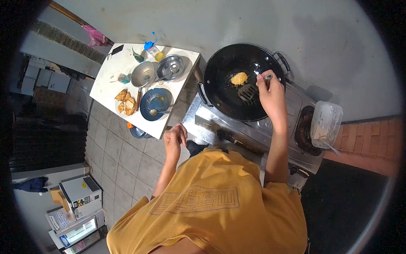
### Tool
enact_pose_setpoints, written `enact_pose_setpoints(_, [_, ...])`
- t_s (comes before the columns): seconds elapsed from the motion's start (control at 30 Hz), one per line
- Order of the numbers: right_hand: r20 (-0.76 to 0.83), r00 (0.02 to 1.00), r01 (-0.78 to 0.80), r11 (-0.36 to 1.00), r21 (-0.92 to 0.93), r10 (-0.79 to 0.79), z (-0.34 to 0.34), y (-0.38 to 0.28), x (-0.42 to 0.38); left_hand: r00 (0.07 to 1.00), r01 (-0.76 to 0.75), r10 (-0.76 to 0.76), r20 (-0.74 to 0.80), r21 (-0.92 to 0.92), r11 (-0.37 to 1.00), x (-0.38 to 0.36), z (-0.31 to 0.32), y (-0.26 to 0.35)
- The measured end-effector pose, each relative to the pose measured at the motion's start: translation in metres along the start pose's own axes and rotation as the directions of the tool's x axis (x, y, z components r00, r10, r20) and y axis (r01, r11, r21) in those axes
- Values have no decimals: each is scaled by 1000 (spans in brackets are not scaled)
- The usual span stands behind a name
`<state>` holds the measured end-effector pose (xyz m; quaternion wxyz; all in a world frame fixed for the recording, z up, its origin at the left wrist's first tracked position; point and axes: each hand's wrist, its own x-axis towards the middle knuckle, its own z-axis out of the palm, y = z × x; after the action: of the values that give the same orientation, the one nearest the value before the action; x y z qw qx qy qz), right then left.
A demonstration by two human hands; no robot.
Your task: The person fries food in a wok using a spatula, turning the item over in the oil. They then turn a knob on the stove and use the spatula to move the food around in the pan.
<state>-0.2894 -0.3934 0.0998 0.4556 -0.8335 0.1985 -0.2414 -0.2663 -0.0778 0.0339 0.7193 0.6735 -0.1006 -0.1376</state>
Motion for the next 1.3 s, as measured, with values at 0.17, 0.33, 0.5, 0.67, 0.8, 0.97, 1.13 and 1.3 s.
enact_pose_setpoints(0.17, [-66, 998, 5, 1000, -11, -5, -1, 3, 1, 1000, 8, -7, -14, 18, 1000, -1, -1, -4])
enact_pose_setpoints(0.33, [-25, 999, -36, 998, -53, 34, -1, -1, -2, 1000, -5, 5, -10, 25, 1000, -2, -1, -3])
enact_pose_setpoints(0.5, [-70, 998, 2, 1000, -9, -2, 0, 5, 1, 999, -46, 46, 3, 6, 999, 0, -2, -5])
enact_pose_setpoints(0.67, [-55, 998, -15, 998, -61, 12, -3, 0, 1, 1000, -9, 9, -2, 12, 1000, -1, -1, -3])
enact_pose_setpoints(0.8, [5, 1000, -30, 998, -47, 31, -1, 5, 0, 1000, -3, 3, -7, 13, 1000, -1, 0, 0])
enact_pose_setpoints(0.97, [-83, 996, 13, 1000, 9, -12, 0, 4, 2, 1000, -15, 15, -1, 8, 1000, -1, 0, -2])
enact_pose_setpoints(1.13, [-32, 999, -21, 998, -66, 19, -4, 3, 0, 1000, 2, -2, 3, 29, 1000, 0, 1, 0])
enact_pose_setpoints(1.3, [-40, 999, -29, 999, -16, 29, -2, -2, -1, 999, -35, 34, 14, 32, 999, 1, 2, 0])
